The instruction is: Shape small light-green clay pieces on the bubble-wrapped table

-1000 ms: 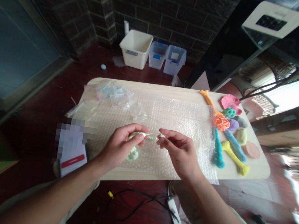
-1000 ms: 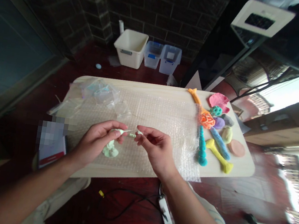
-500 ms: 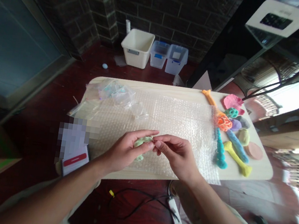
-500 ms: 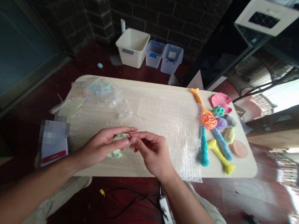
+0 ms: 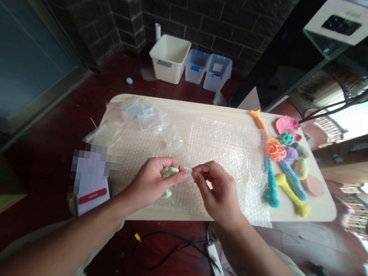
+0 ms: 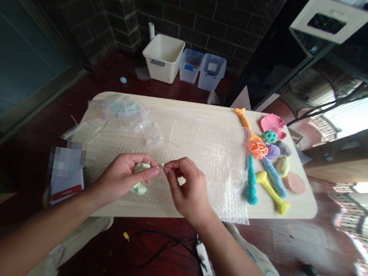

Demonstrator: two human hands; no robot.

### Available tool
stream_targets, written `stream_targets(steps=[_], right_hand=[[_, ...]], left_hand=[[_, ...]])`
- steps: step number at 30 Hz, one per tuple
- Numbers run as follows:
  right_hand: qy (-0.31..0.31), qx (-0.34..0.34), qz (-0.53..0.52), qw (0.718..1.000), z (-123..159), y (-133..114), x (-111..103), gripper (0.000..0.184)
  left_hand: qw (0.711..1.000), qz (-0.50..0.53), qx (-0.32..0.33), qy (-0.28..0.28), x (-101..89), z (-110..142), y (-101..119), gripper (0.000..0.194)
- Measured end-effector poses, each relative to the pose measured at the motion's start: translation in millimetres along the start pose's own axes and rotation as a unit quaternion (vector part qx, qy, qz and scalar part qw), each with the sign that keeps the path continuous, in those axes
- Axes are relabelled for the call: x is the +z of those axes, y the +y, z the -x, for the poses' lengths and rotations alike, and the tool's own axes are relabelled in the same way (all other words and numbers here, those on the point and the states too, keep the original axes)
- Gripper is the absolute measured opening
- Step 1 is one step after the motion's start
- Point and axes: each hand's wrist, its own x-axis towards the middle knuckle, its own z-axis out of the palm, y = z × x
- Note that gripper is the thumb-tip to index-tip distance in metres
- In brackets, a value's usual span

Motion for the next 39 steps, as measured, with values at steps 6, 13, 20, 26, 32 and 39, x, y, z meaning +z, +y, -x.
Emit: stream_targets(steps=[6,13,20,26,32,39], right_hand=[[0.122,0.115,-0.186,0.968,-13,3,-8,0.022],[0.13,0.164,-0.259,0.943,-16,7,-12,0.02],[0.108,0.198,-0.252,0.941,-15,9,-9,0.027],[0.071,0.197,-0.276,0.938,-15,8,-9,0.026],[0.073,0.184,-0.309,0.93,-17,10,-11,0.026],[0.063,0.197,-0.285,0.936,-18,7,-11,0.032]], left_hand=[[0.991,0.112,0.004,0.07,-7.5,-5,0,0.018],[0.989,0.081,0.034,0.119,-16.2,-13,-6,0.018],[0.955,-0.219,0.107,0.17,-29.8,-22,-16,0.019],[0.906,-0.328,0.188,0.191,-38.3,-32,-23,0.015],[0.837,-0.425,0.273,0.208,-32.5,-18,-6,0.016],[0.837,-0.449,0.31,0.04,-10.9,-2,-7,0.017]])
